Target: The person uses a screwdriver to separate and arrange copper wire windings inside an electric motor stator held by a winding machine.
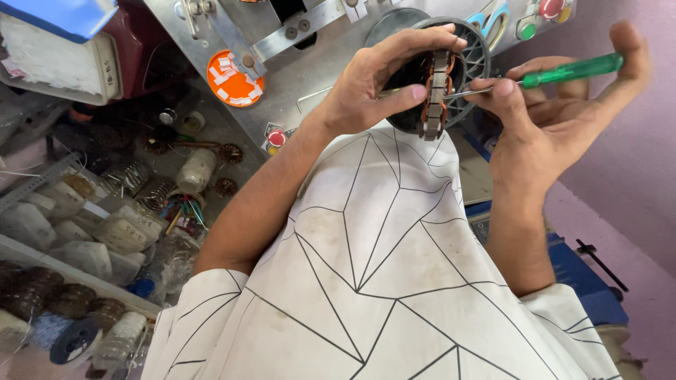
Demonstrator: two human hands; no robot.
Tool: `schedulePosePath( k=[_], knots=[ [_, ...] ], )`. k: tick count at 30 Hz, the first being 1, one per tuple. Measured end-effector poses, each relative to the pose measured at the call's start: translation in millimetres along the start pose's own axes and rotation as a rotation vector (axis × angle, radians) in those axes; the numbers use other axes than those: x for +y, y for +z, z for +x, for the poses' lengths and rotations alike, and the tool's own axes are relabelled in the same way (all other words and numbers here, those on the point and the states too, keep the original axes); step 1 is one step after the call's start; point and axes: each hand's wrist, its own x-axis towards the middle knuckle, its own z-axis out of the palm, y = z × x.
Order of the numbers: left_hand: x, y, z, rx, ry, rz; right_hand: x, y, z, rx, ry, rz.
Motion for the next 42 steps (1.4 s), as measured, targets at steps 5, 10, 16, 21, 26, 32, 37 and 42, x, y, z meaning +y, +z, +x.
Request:
schedulePosePath(
  k=[5,10,16,21,26,32,37,42],
  knots=[
    [0,3,1,0.035,-0.004,0.059,-9,11,19,0.056,0.188,0.171],
    [2,2,1,0.019,-0.020,0.018,-6,17,21,0.063,0.261,0.271],
    [-5,4,4,0.031,0.022,0.038,-8,12,7,0.079,-0.066,0.054],
    [-3,6,5,0.028,0.015,0.099,-13,6,0,0.037,-0.152,-0.039],
    [1,1,3,-0.003,0.057,0.149,-20,14,13,-0.071,-0.049,-0.073],
    [3,3,2,0.001,0.087,0.227,-22,19,23,-0.147,0.022,-0.095],
    [2,2,2,0.006,0.117,0.239,-16,17,17,-0.138,-0.073,-0.096],
    [3,-1,-1,-0.003,0.065,0.150,-11,13,3,-0.105,-0.254,-0.110]
  ],
)
